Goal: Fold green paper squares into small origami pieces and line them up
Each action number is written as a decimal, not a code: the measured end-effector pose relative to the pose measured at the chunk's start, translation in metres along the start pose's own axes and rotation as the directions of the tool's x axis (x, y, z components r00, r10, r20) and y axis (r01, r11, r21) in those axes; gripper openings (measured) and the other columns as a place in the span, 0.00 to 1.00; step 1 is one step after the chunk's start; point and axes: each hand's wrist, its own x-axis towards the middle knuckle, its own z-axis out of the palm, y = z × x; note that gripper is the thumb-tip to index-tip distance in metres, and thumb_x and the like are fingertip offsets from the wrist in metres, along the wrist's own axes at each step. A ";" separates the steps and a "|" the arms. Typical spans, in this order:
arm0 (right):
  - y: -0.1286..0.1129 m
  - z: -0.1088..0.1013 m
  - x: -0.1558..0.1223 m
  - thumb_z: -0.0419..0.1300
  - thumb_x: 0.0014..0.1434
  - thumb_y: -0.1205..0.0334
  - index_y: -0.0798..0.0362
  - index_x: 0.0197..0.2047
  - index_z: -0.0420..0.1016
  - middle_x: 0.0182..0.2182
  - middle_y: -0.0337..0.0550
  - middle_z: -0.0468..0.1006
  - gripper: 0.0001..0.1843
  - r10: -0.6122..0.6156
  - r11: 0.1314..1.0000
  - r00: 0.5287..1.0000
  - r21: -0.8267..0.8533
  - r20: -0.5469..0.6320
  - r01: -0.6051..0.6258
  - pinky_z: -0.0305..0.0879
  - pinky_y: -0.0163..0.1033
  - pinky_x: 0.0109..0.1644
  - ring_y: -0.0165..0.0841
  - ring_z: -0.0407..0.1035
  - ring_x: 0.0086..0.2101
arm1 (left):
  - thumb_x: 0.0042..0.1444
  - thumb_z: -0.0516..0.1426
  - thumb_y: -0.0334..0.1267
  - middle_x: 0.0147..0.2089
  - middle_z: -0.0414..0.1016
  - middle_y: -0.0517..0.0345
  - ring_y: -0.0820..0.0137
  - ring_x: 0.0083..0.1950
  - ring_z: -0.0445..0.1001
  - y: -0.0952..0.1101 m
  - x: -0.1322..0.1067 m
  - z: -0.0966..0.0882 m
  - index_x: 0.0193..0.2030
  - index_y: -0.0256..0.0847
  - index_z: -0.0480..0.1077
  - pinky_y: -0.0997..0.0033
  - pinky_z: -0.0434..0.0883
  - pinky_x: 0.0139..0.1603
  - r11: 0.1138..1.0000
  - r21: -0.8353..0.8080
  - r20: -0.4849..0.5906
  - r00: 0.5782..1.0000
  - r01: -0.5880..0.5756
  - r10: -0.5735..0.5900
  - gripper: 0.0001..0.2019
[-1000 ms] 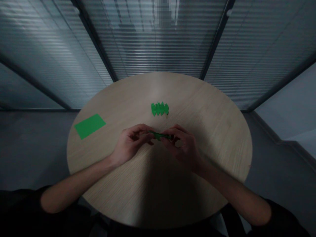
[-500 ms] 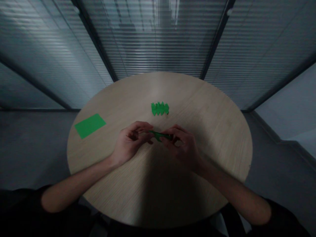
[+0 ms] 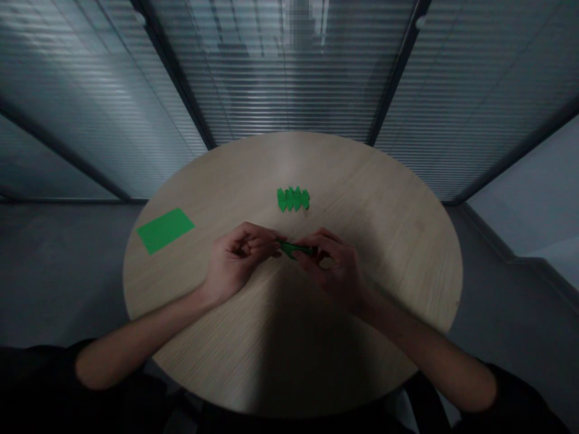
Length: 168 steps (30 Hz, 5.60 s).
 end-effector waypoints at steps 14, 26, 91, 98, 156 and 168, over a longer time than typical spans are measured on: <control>0.000 0.000 -0.002 0.67 0.65 0.59 0.47 0.44 0.83 0.35 0.40 0.81 0.06 -0.037 0.996 0.999 -0.087 -0.025 0.034 0.74 0.34 0.31 0.30 0.74 0.31 | 0.56 0.70 0.36 0.37 0.81 0.59 0.71 0.35 0.82 -0.006 0.003 -0.001 0.42 0.42 0.68 0.76 0.81 0.34 0.999 0.032 0.008 1.000 -0.007 0.007 0.14; 0.001 -0.001 -0.003 0.67 0.65 0.61 0.48 0.44 0.82 0.37 0.40 0.80 0.05 -0.032 0.996 0.999 -0.083 -0.015 0.031 0.74 0.34 0.32 0.29 0.75 0.32 | 0.57 0.69 0.34 0.45 0.85 0.57 0.68 0.41 0.85 -0.005 0.000 0.000 0.43 0.45 0.71 0.71 0.83 0.39 1.000 -0.023 0.011 1.000 -0.017 0.017 0.12; 0.004 -0.005 0.001 0.63 0.69 0.61 0.50 0.35 0.77 0.31 0.39 0.75 0.09 -0.026 0.999 0.995 -0.037 0.095 0.030 0.67 0.38 0.36 0.31 0.71 0.32 | 0.54 0.69 0.33 0.37 0.85 0.57 0.71 0.34 0.83 -0.005 -0.004 0.003 0.31 0.41 0.71 0.74 0.83 0.34 0.997 0.047 -0.047 0.997 -0.060 0.062 0.10; 0.005 -0.004 0.002 0.63 0.68 0.57 0.51 0.35 0.79 0.31 0.39 0.74 0.11 0.040 0.998 0.993 -0.057 0.113 -0.034 0.66 0.37 0.33 0.31 0.70 0.31 | 0.55 0.70 0.37 0.37 0.85 0.55 0.70 0.33 0.84 -0.005 -0.003 0.003 0.30 0.41 0.70 0.72 0.84 0.35 0.996 0.065 -0.073 0.995 -0.056 0.061 0.13; 0.012 0.000 0.008 0.63 0.67 0.42 0.54 0.49 0.82 0.35 0.44 0.81 0.23 0.369 0.818 0.871 0.331 0.324 -0.470 0.75 0.34 0.26 0.28 0.73 0.26 | 0.63 0.63 0.37 0.40 0.77 0.55 0.72 0.35 0.77 -0.008 -0.005 -0.007 0.55 0.38 0.71 0.76 0.77 0.31 0.918 0.378 0.293 0.956 -0.121 0.005 0.14; 0.003 -0.002 0.002 0.70 0.62 0.54 0.47 0.61 0.71 0.44 0.43 0.79 0.26 0.232 0.912 0.924 0.260 0.305 -0.316 0.78 0.36 0.34 0.31 0.77 0.35 | 0.66 0.61 0.39 0.42 0.75 0.53 0.72 0.34 0.76 -0.014 -0.002 -0.011 0.48 0.38 0.73 0.74 0.79 0.31 0.886 0.419 0.187 0.974 -0.199 0.130 0.08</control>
